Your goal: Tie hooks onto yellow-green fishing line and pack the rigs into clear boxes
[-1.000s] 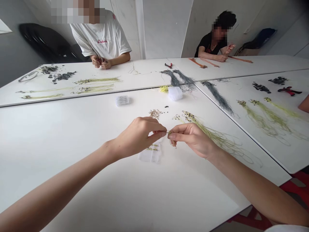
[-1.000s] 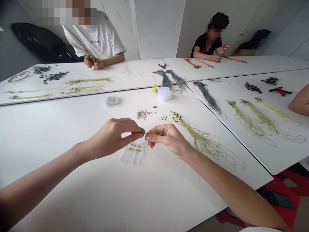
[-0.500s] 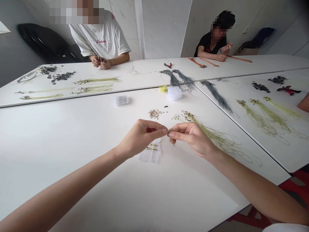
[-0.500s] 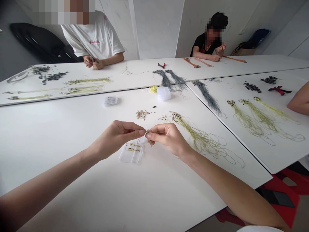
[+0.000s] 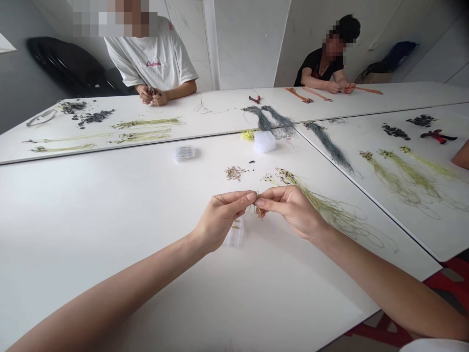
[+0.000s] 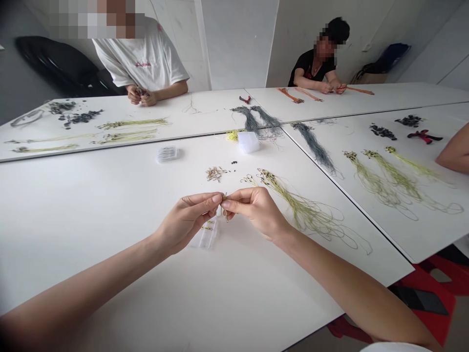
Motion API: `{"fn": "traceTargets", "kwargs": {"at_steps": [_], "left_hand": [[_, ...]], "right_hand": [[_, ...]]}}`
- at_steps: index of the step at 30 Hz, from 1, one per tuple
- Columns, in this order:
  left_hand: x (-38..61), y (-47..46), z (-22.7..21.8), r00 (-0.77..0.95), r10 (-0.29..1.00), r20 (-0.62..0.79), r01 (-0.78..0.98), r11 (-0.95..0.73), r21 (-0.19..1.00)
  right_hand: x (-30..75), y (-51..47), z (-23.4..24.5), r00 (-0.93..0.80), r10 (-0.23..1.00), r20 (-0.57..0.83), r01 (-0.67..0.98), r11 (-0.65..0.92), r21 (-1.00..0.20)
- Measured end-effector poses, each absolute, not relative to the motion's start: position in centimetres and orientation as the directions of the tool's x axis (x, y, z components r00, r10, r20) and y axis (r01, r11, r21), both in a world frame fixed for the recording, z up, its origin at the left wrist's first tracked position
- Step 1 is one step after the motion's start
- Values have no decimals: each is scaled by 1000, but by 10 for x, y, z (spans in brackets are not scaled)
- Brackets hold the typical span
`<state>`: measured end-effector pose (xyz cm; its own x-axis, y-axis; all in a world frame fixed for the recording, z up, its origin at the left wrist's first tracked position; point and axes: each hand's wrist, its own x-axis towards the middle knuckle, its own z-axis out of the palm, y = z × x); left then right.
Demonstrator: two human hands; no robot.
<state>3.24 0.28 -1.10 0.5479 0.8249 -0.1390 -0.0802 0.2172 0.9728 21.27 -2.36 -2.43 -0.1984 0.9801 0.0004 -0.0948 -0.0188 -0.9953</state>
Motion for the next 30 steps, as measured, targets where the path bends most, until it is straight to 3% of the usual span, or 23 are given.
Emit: {"fn": "traceTargets", "kwargs": {"at_steps": [9, 19, 30], "left_hand": [[40, -4, -20, 590, 805, -60, -247, 250, 936], [47, -7, -30, 561, 821, -101, -338, 339, 878], [32, -3, -26, 518, 830, -206, -206, 355, 912]], "right_hand": [[210, -24, -24, -225, 974, 7, -189, -37, -981], [206, -24, -26, -208, 978, 16, -233, -34, -972], [207, -25, -24, -114, 993, 42, -217, 16, -976]]}}
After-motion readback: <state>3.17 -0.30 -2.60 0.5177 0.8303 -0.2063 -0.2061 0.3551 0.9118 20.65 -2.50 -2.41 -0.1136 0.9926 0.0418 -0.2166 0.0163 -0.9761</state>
